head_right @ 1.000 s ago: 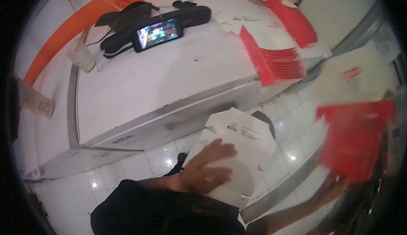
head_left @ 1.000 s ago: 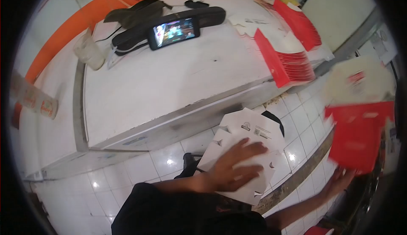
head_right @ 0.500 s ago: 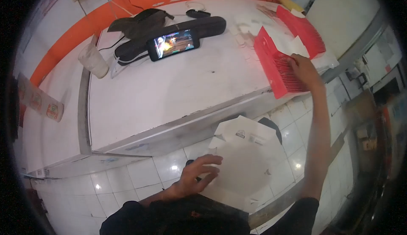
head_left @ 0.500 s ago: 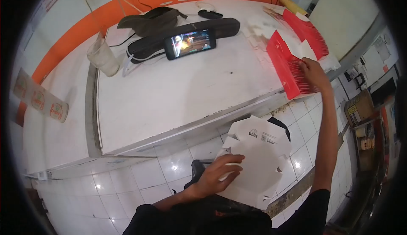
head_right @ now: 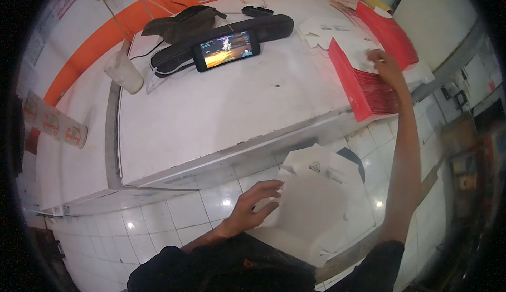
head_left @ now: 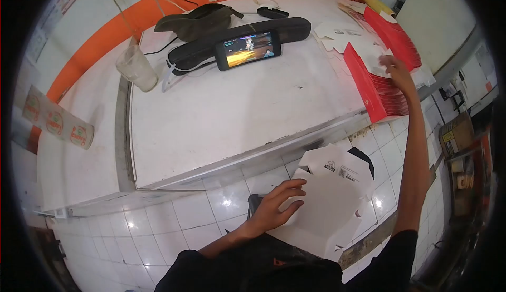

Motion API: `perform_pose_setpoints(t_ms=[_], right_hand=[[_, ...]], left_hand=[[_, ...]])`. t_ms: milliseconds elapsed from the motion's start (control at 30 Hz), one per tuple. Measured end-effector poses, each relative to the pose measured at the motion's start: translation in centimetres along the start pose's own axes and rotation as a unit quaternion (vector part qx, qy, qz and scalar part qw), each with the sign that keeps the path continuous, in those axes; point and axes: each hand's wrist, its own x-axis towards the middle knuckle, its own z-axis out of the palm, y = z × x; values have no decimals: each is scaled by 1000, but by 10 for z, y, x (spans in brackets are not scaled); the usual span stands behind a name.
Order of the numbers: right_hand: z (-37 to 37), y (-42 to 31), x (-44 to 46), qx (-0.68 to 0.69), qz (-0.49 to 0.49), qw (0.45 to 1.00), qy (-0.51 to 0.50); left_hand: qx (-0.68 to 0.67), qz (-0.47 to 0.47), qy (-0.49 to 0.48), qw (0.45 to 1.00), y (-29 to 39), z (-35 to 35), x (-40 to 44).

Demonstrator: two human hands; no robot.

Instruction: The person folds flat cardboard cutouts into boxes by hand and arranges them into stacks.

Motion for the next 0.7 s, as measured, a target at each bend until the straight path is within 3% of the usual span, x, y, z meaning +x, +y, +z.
perform_pose_setpoints(t_ms=[33, 100, 133, 167, 233, 267, 367, 433, 567, 700], right_hand=[[-1, 7, -19, 97, -49, 988, 113], [-9, -55, -104, 48, 21, 969, 242], [-9, -47, -151, 90, 37, 966, 238], [-5, -35, -206, 11, 143, 962, 234], [33, -8, -323, -116, 183, 954, 209], [43, -20, -368, -126, 235, 958, 109], [98, -47, -480, -67, 339, 937, 48], [116, -101, -488, 68, 469, 871, 127], [120, -62, -535, 15, 447, 877, 176], [122, -80, -502, 21, 410, 885, 217]], left_hand=[[16, -5, -4, 1000, -6, 2, -1], [52, -95, 5, 994, -20, 8, -4], [69, -140, 8, 988, -28, 12, -7], [65, -171, 0, 983, -38, 15, -9], [57, -234, -14, 971, -54, 22, -14], [49, -236, -18, 970, -58, 26, -14], [41, -246, -28, 968, -57, 40, -21], [67, -239, -30, 968, -53, 43, -19], [-21, -267, -42, 963, -63, 46, -19], [-83, -295, -36, 951, -69, 48, -22]])
